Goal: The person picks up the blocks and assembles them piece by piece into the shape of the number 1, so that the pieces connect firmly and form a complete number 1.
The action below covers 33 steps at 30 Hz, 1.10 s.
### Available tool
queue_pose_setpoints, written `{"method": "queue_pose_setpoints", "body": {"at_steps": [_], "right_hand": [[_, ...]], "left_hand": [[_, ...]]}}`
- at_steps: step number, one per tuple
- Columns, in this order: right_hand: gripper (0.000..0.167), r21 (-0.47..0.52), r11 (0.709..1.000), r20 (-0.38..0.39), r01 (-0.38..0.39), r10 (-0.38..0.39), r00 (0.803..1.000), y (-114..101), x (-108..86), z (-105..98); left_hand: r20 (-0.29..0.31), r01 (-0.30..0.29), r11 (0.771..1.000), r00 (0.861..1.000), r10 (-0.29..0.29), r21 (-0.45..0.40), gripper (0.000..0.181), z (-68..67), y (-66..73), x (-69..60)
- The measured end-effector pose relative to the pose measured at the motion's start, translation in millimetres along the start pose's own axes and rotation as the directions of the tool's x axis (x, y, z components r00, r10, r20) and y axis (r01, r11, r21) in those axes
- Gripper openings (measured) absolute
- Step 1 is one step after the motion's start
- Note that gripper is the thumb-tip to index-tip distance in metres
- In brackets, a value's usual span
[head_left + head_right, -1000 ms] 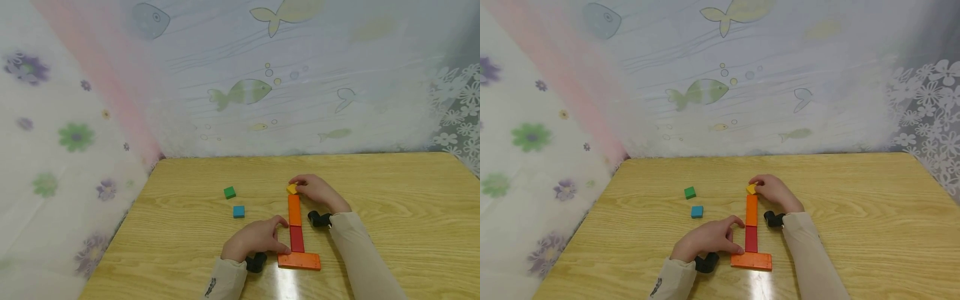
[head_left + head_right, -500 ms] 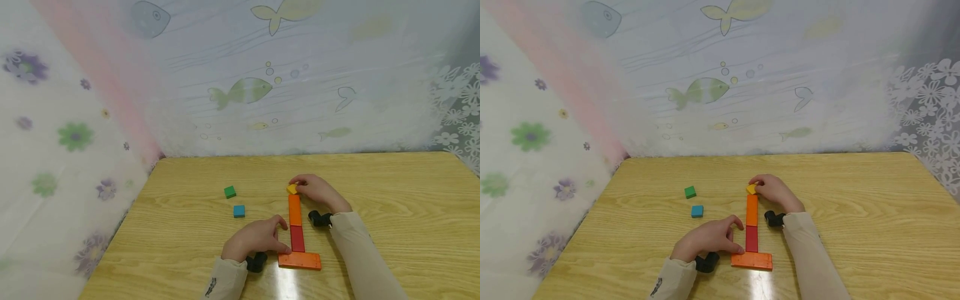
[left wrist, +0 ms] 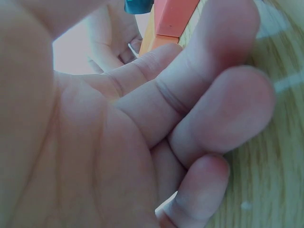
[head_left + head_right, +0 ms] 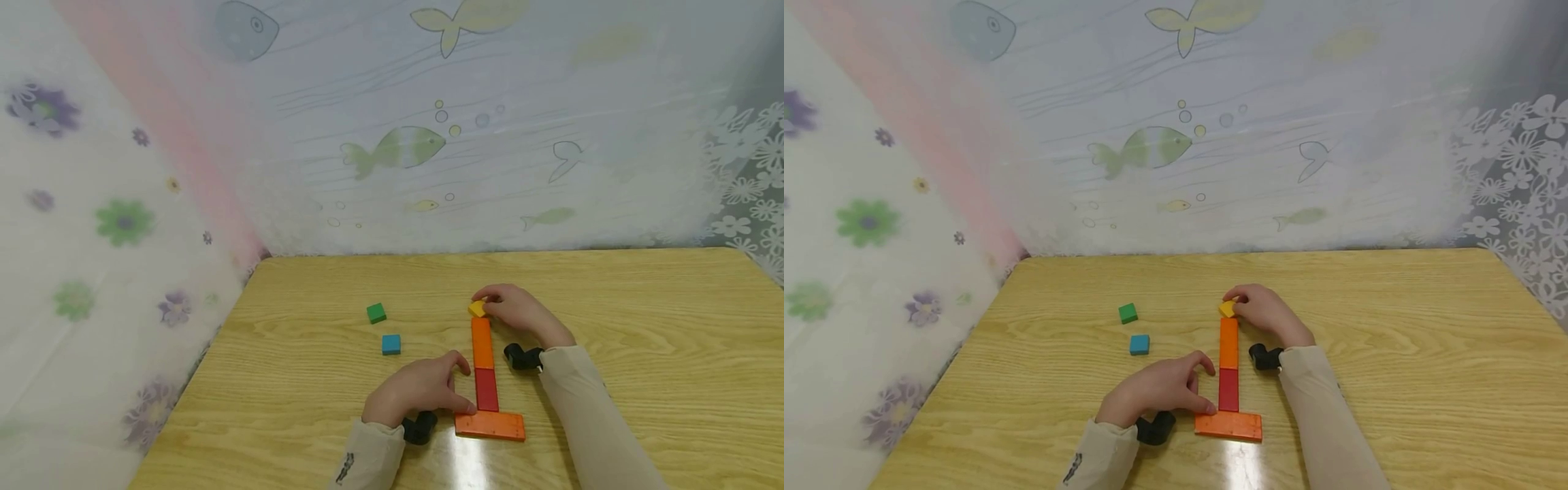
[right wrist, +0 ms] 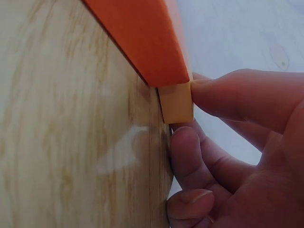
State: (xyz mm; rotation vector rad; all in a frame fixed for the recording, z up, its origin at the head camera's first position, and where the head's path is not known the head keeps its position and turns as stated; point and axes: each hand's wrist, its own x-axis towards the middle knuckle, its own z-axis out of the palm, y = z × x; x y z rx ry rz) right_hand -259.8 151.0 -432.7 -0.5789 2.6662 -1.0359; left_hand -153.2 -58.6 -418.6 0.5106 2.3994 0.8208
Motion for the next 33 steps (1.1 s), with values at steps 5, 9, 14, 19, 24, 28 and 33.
{"method": "queue_pose_setpoints", "body": {"at_steps": [5,9,14,19,24,28,33], "right_hand": [[0.026,0.006,1.000,-0.005,-0.002,0.002,1.000,1.2,0.2,-0.7],[0.026,0.003,1.000,-0.007,0.006,-0.006,1.000,1.9,0.3,-0.9],[0.028,0.007,1.000,0.011,0.004,-0.004,1.000,1.5,-1.0,-2.6],[0.033,0.017,1.000,0.033,-0.003,0.002,0.999,2.1,-1.9,-4.8],[0.040,0.019,1.000,0.054,0.014,-0.015,0.998,2.7,-0.6,-4.4],[0.040,-0.002,1.000,0.044,0.014,-0.014,0.999,3.3,-0.8,-3.9],[0.038,-0.001,1.000,0.036,0.005,-0.005,0.999,3.4,-1.5,-4.1]], "left_hand": [[0.001,0.000,1.000,1.000,0.000,-0.009,0.045,-1.5,1.6,-1.3],[0.000,-0.003,1.000,1.000,0.003,-0.010,0.045,-2.0,2.1,-1.7],[0.001,0.000,1.000,1.000,0.000,-0.013,0.044,-1.9,2.4,-2.2],[0.005,0.004,1.000,1.000,-0.003,-0.024,0.043,-2.3,2.1,-2.7],[-0.001,0.013,0.999,1.000,-0.013,-0.035,0.041,-2.6,0.6,-2.4],[-0.007,0.026,0.998,1.000,-0.027,-0.054,0.038,-1.8,0.0,-1.2],[-0.003,0.025,0.997,1.000,-0.025,-0.071,0.038,-1.6,0.6,-0.8]]}}
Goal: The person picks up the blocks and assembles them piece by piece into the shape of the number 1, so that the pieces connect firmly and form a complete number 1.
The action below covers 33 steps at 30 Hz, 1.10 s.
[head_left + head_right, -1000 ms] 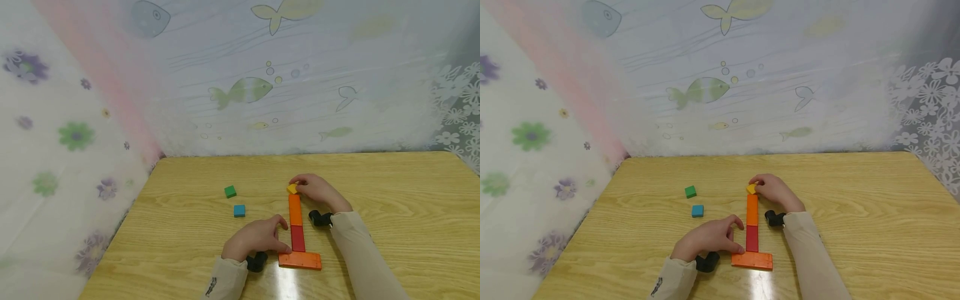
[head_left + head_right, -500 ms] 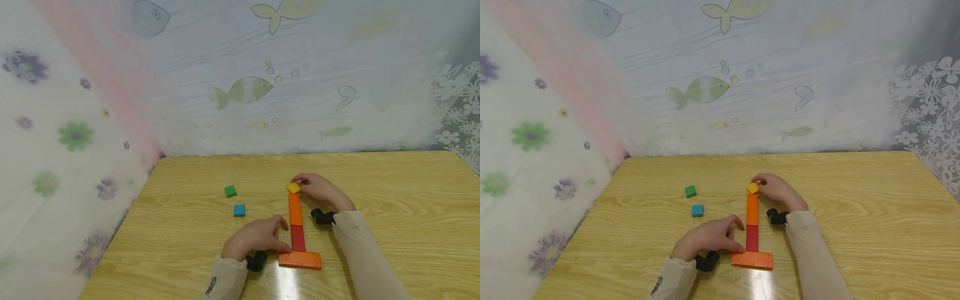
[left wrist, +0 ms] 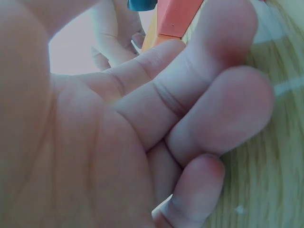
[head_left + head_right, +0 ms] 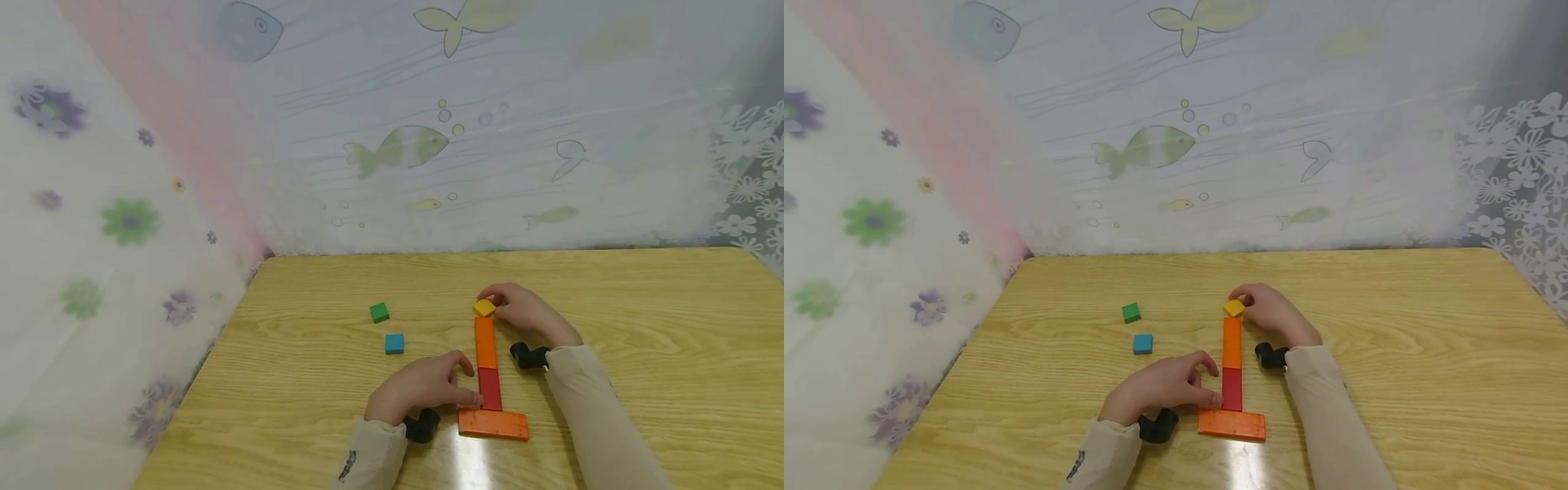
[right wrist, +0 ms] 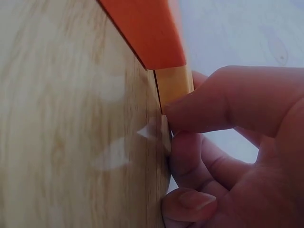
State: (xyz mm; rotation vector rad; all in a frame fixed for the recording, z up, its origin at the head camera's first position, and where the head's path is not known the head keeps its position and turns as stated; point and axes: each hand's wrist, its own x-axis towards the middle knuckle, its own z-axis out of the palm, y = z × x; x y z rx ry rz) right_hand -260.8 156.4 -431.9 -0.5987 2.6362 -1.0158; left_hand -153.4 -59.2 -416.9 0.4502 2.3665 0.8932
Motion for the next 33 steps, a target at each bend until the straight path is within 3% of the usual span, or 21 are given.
{"method": "queue_pose_setpoints", "body": {"at_steps": [12,23,33], "right_hand": [[0.036,0.008,1.000,0.015,0.000,0.000,1.000,-0.9,-1.4,-1.2],[0.035,0.019,1.000,0.018,-0.016,0.016,1.000,0.0,0.2,1.0],[0.037,0.008,1.000,0.033,0.027,-0.027,0.999,2.2,1.5,0.9]], "left_hand": [[-0.017,-0.004,1.000,1.000,0.005,0.028,0.043,-0.2,0.5,-0.9],[-0.009,0.007,1.000,1.000,-0.006,0.004,0.042,0.6,-0.4,-1.5],[0.000,0.006,1.000,1.000,-0.006,-0.017,0.041,0.2,-0.4,-0.8]]}}
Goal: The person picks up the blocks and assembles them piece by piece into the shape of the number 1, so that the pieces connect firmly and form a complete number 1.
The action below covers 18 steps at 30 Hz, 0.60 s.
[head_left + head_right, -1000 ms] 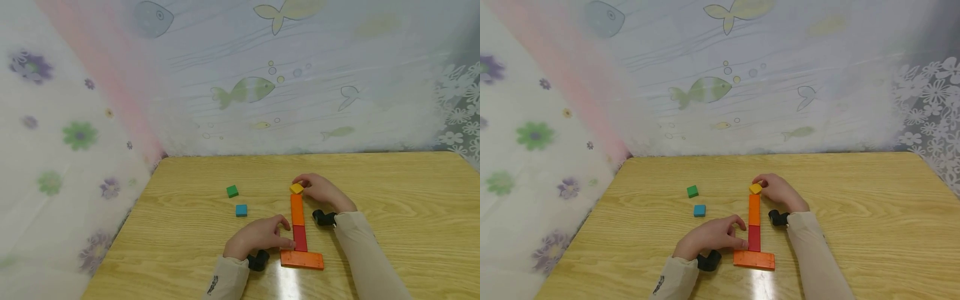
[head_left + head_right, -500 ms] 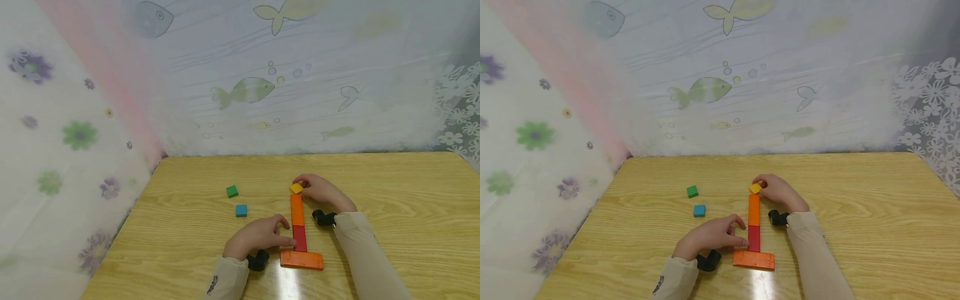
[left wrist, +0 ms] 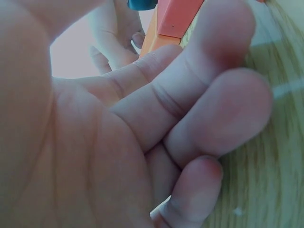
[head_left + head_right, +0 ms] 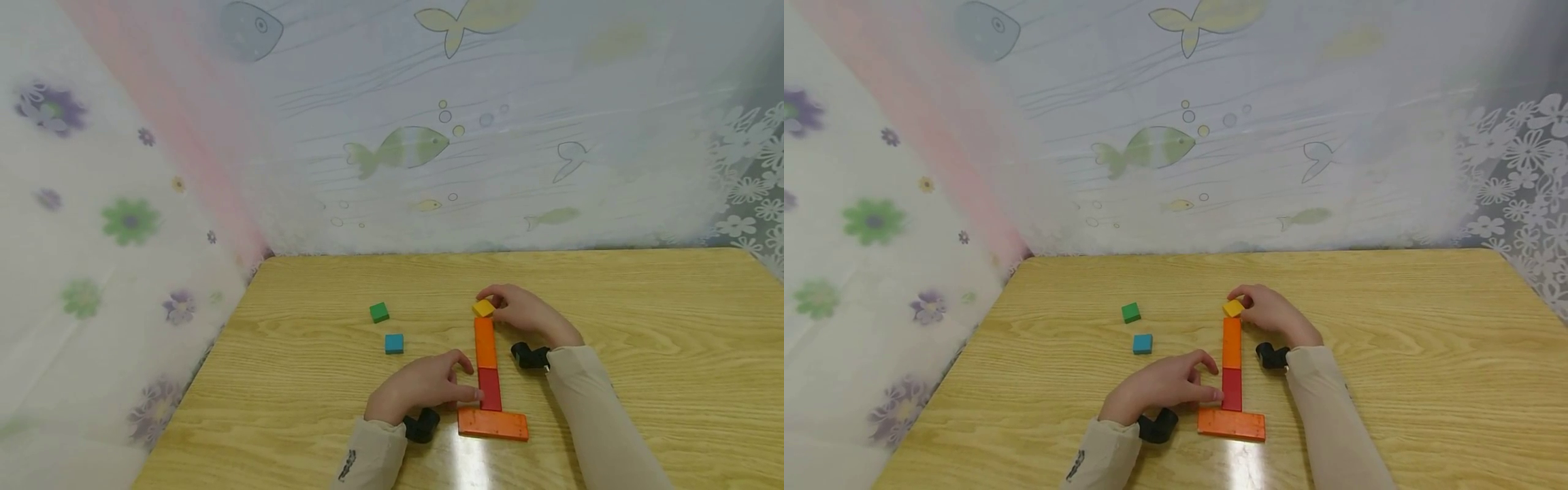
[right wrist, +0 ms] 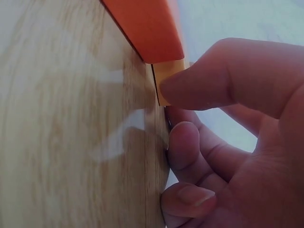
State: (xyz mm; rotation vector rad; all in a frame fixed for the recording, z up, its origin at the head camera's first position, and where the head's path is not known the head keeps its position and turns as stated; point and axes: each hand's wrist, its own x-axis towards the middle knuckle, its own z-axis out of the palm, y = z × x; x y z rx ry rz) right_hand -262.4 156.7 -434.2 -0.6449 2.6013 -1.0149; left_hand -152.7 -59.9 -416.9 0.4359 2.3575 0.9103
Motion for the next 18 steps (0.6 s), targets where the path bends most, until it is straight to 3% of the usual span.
{"method": "queue_pose_setpoints", "body": {"at_steps": [8,18], "right_hand": [[0.037,-0.003,1.000,-0.005,0.004,-0.004,1.000,1.2,-0.5,0.0],[0.037,0.014,1.000,0.000,-0.006,0.006,1.000,2.0,-1.1,-1.1]], "left_hand": [[-0.012,0.000,1.000,1.000,0.000,-0.020,0.035,-0.1,0.3,0.5],[-0.115,-0.011,0.998,0.993,0.003,-0.066,0.023,-2.9,-7.8,2.4]]}}
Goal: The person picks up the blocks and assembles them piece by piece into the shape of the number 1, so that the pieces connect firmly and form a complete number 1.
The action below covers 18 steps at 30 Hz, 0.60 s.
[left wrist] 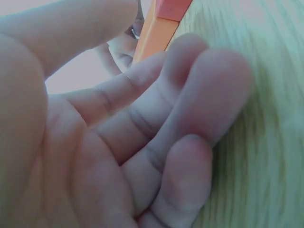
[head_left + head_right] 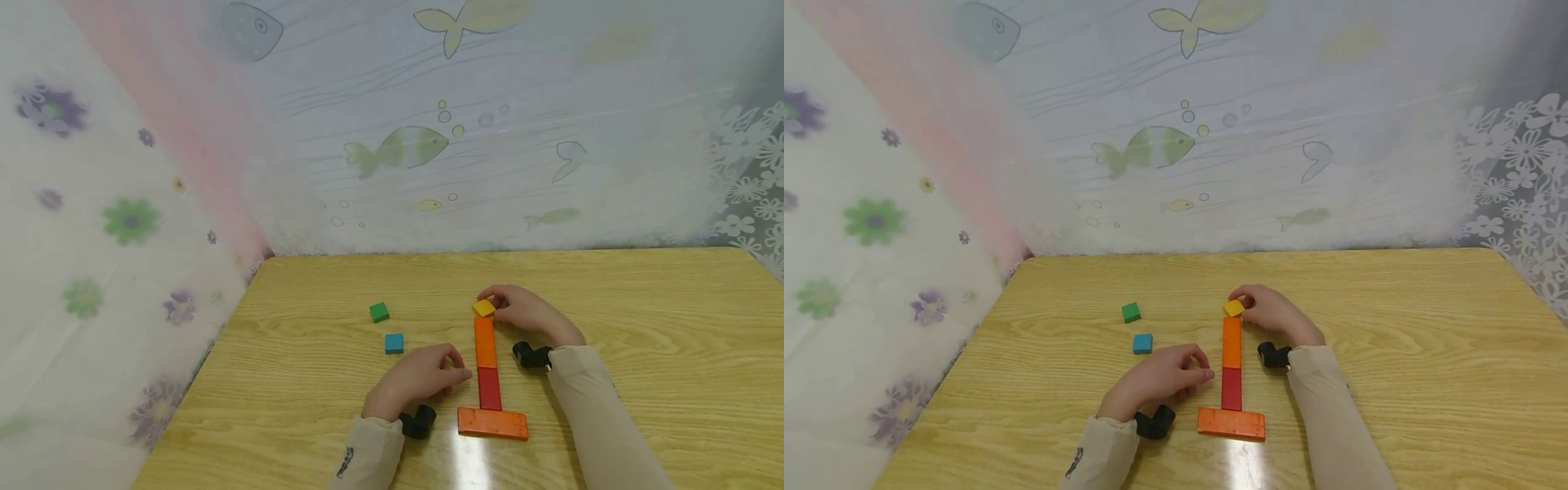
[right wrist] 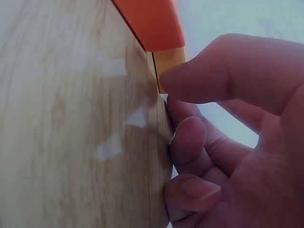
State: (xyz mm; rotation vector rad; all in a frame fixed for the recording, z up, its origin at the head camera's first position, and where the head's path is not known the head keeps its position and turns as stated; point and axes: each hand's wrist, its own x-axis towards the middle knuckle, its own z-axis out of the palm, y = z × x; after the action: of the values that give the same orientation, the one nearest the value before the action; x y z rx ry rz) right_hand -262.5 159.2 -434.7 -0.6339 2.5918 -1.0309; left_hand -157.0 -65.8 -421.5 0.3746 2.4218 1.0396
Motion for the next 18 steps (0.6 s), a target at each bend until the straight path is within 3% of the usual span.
{"method": "queue_pose_setpoints", "body": {"at_steps": [9,18], "right_hand": [[0.041,0.003,1.000,-0.013,0.001,-0.001,1.000,1.1,-2.4,0.6],[0.039,0.016,1.000,-0.027,-0.020,0.021,0.999,0.2,-1.2,1.8]], "left_hand": [[-0.053,-0.026,0.999,0.998,0.024,-0.035,0.020,-2.6,-9.4,4.2],[-0.053,-0.003,0.995,0.999,-0.003,-0.102,0.023,-8.8,-16.4,4.6]]}}
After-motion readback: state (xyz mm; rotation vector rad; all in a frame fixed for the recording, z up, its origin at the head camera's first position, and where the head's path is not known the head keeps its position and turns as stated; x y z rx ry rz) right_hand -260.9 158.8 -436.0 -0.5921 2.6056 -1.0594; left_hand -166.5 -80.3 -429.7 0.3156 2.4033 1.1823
